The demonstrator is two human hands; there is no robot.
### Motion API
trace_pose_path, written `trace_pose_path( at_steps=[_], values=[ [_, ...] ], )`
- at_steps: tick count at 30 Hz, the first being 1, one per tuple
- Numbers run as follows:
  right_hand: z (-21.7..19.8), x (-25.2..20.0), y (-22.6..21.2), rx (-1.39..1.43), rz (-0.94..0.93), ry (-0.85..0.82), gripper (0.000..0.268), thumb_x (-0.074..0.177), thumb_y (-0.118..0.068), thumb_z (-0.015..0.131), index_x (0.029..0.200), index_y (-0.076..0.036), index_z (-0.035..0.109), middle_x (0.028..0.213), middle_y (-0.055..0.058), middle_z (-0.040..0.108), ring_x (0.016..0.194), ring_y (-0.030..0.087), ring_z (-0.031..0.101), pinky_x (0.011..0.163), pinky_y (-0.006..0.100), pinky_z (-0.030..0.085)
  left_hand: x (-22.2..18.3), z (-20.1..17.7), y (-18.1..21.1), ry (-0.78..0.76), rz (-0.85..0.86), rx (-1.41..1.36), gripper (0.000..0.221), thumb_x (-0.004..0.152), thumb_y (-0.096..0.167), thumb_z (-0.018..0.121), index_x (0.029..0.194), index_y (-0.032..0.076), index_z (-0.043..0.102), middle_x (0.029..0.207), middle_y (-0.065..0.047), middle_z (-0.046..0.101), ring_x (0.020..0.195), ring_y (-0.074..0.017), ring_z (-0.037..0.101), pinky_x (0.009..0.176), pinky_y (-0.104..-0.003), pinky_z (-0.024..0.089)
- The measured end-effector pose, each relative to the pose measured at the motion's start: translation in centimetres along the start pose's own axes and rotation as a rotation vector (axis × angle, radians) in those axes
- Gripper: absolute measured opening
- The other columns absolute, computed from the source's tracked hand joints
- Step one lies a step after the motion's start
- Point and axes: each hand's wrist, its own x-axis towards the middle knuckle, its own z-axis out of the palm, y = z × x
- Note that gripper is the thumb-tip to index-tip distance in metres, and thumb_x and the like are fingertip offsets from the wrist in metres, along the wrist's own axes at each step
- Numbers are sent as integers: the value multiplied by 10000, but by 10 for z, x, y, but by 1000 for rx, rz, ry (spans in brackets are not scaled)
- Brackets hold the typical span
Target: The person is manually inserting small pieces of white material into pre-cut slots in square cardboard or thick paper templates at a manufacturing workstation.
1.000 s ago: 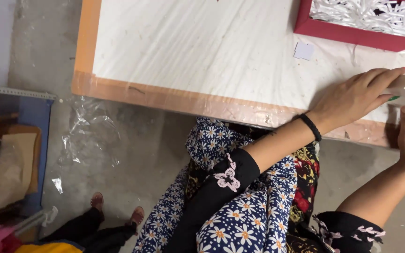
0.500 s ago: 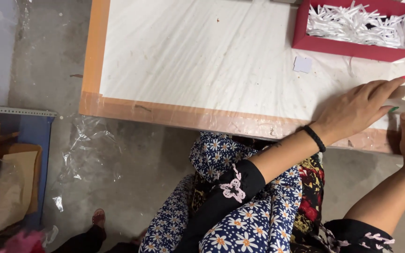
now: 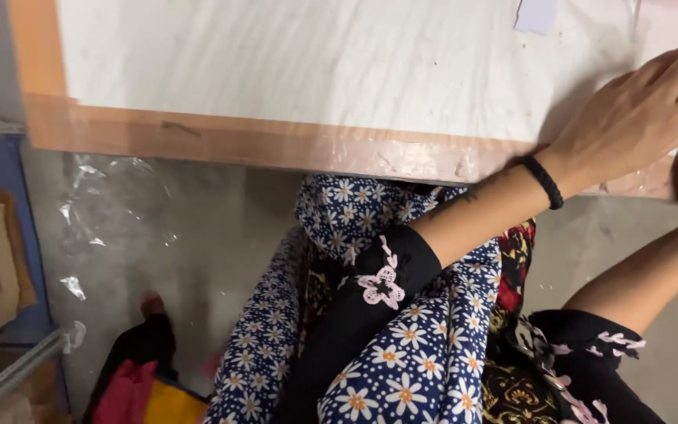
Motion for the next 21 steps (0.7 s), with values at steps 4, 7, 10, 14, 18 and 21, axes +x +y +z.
trace_pose_path(
  at_steps=[4, 7, 10, 14, 18, 21],
  values=[
    [24, -31, -107, 264, 55, 13, 239, 1247, -161, 523, 1048, -58, 605, 954, -62, 552, 852, 45, 477, 757, 207, 397, 6, 1, 4, 15, 49, -39, 556, 986, 235, 652, 1435, 7, 415, 1443, -131, 498, 1212, -258, 618, 1018, -319, 568],
    [34, -40, -144, 190, -50, 84, 302, 1174, -159, 569, 907, -19, 565, 816, -22, 518, 686, 70, 405, 598, 233, 331, 6, 5, 6, 33, 49, -13, 551, 1003, 187, 656, 1469, 11, 418, 1441, -122, 510, 1197, -250, 622, 1005, -318, 582],
    [44, -46, -167, 207, -1, 111, 216, 1174, -160, 568, 1069, 9, 653, 894, -8, 600, 731, 69, 472, 635, 227, 377, 2, 5, 7, 24, 34, 17, 531, 1014, 158, 663, 1471, 21, 429, 1438, -116, 517, 1183, -239, 626, 956, -306, 594],
    [50, -45, -186, 316, 48, 19, 327, 1152, -305, 562, 1204, -28, 728, 1040, -21, 721, 866, 67, 659, 737, 208, 506, 4, -2, 10, 45, 37, -11, 495, 913, 144, 669, 1339, -22, 476, 1380, -182, 521, 1160, -294, 639, 885, -368, 611],
    [21, -48, -143, 419, 1, 33, 307, 1139, -259, 605, 1001, 10, 556, 873, 18, 559, 747, 121, 516, 660, 248, 414, -4, 22, 7, 35, 35, 81, 477, 1007, 182, 660, 1422, 58, 461, 1406, -92, 540, 1146, -189, 663, 942, -276, 605],
    [38, -79, -241, 916, 361, 133, 352, 1143, -171, 495, 1366, 74, 612, 1228, 133, 702, 1130, 221, 695, 999, 315, 574, 11, -1, 12, 86, 2, -100, 402, 1064, 276, 612, 1381, 81, 460, 1211, -65, 609, 992, -167, 697, 796, -231, 601]
  ],
)
